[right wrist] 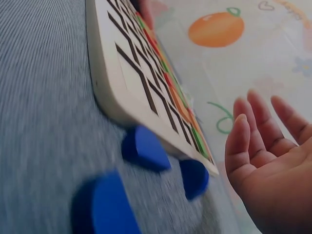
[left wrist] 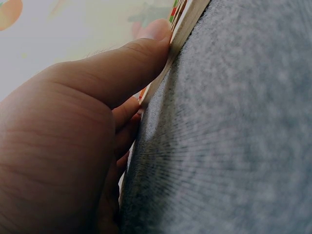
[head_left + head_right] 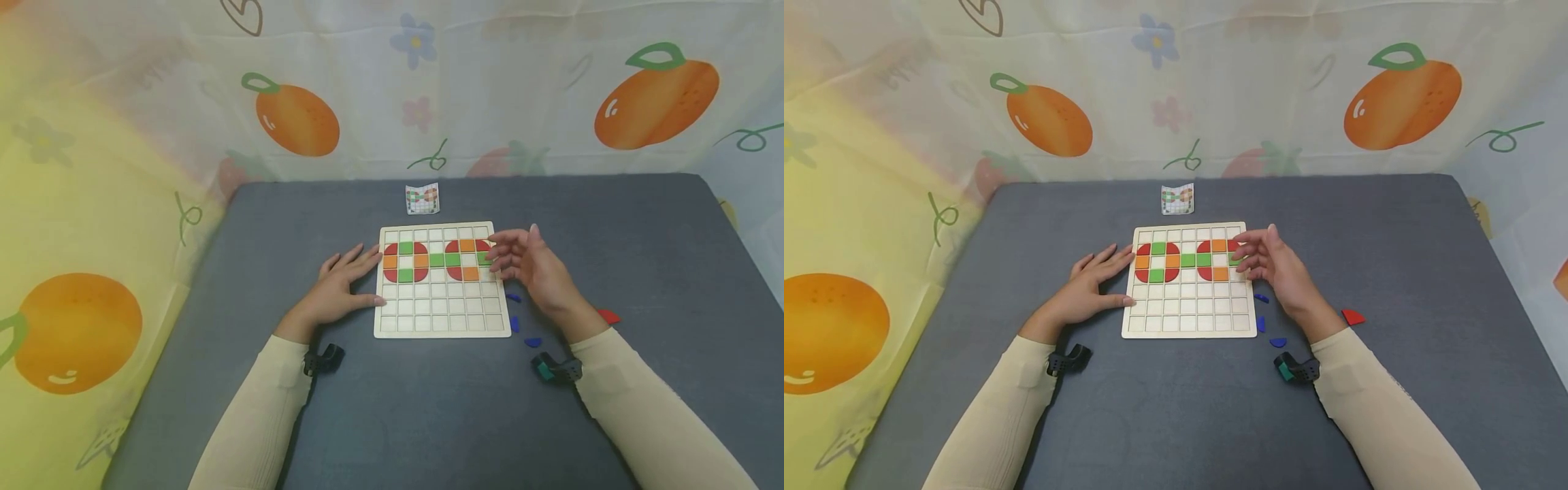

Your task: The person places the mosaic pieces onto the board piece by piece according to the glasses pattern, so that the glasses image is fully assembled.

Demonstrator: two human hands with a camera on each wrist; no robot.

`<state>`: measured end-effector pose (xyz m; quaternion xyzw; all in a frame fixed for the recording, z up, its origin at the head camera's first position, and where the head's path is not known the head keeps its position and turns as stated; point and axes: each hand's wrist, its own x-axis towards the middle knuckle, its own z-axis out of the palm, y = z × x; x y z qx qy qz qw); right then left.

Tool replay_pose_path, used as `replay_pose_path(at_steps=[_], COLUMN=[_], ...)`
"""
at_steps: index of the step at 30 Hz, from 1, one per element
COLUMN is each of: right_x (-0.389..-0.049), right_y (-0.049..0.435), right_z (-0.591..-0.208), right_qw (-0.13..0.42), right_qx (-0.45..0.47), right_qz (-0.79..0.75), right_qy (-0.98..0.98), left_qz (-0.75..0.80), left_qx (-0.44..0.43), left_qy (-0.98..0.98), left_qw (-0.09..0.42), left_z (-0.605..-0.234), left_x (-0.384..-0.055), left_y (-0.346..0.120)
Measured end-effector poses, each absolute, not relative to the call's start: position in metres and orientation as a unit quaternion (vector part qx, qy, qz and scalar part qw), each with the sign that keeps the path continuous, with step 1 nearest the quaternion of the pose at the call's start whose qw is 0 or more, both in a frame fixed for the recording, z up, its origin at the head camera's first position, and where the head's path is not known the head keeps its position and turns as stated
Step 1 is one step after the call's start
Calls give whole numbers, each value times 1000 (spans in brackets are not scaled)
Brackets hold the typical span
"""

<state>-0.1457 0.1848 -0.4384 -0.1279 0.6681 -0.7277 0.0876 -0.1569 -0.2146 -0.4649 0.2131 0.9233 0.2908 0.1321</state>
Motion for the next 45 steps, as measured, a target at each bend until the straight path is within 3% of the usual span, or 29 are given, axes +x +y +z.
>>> replay_pose_path(at_steps=[15, 24, 34, 40, 45], right_x=[-132, -121, -105, -99, -94], right_y=[242, 296, 338, 353, 361], right_z=[-445, -454, -461, -464, -464], right_qw=[72, 85, 51, 56, 70], right_qx=[-148, -231, -185, -187, -146], right_qz=[-764, -783, -754, -741, -641], right_qy=[624, 571, 628, 643, 750], left_qz=[294, 288, 288, 284, 284], left_qx=[219, 220, 221, 220, 218], left_qy=[922, 924, 924, 925, 925], left_qw=[125, 123, 122, 123, 125], left_z=[-468, -471, -470, -469, -466], left_x=[-157, -158, -157, -157, -157], left_y=[-215, -216, -215, -214, -214])
